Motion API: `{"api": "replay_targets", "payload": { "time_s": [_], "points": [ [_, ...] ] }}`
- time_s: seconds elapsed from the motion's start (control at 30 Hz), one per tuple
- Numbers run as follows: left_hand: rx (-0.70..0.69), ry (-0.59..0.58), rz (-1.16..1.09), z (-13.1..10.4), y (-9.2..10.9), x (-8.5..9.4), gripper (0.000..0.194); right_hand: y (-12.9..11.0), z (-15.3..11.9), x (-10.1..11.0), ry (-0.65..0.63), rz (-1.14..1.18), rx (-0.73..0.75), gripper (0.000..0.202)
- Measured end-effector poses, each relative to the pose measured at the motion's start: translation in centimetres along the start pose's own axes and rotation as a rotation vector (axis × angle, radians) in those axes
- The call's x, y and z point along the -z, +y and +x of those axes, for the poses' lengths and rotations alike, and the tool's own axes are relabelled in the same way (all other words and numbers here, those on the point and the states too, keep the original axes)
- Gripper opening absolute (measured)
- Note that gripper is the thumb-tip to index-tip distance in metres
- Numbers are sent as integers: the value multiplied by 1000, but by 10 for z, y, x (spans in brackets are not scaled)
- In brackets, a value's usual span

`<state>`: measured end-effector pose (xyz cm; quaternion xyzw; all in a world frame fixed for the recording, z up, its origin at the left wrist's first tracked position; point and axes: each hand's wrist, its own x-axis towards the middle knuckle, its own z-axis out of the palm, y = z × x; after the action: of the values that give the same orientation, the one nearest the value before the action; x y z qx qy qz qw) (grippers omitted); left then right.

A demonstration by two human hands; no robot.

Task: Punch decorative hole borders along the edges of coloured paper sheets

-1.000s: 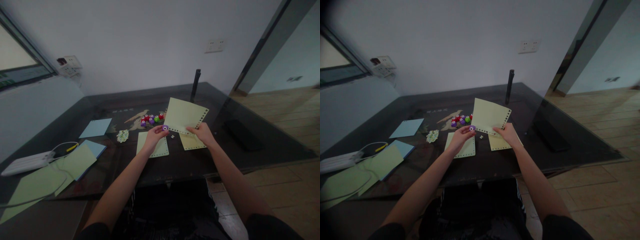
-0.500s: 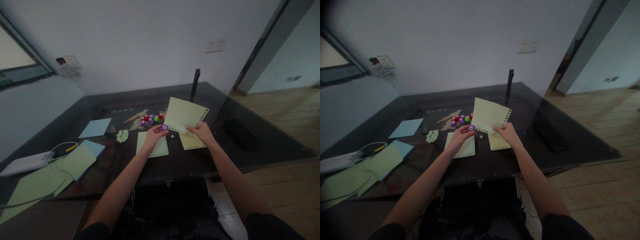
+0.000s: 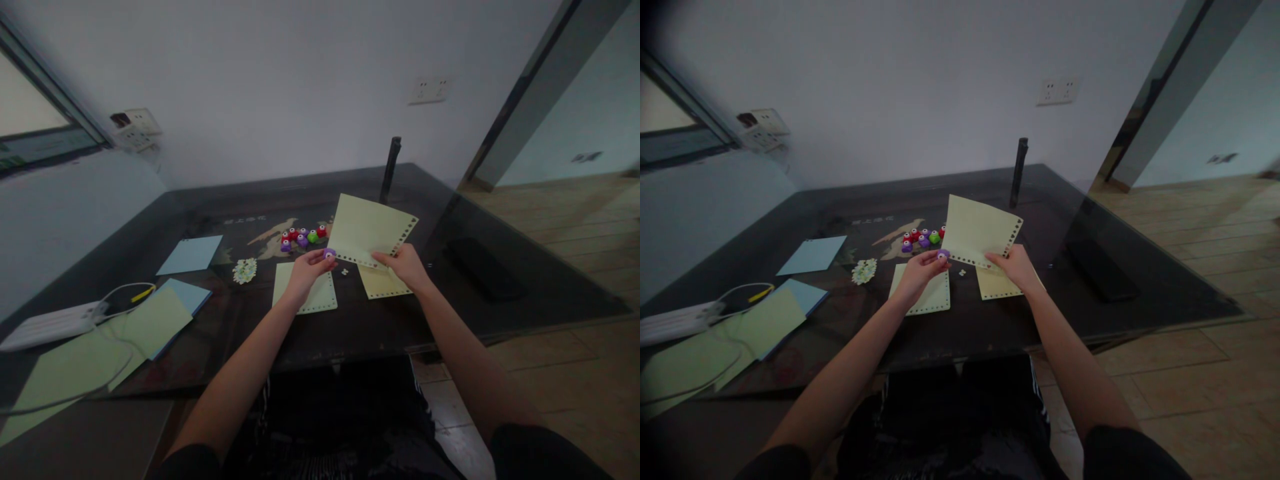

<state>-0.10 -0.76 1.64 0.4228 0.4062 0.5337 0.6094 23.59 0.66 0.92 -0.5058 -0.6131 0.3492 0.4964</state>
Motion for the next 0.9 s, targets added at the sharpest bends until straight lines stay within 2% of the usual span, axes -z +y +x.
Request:
{"api": "replay_targets", "payload": {
  "time_s": [0.9],
  "points": [
    [3, -16, 14, 1, -2, 2, 40, -4, -2, 1, -29, -35, 22, 32]
  ]
}}
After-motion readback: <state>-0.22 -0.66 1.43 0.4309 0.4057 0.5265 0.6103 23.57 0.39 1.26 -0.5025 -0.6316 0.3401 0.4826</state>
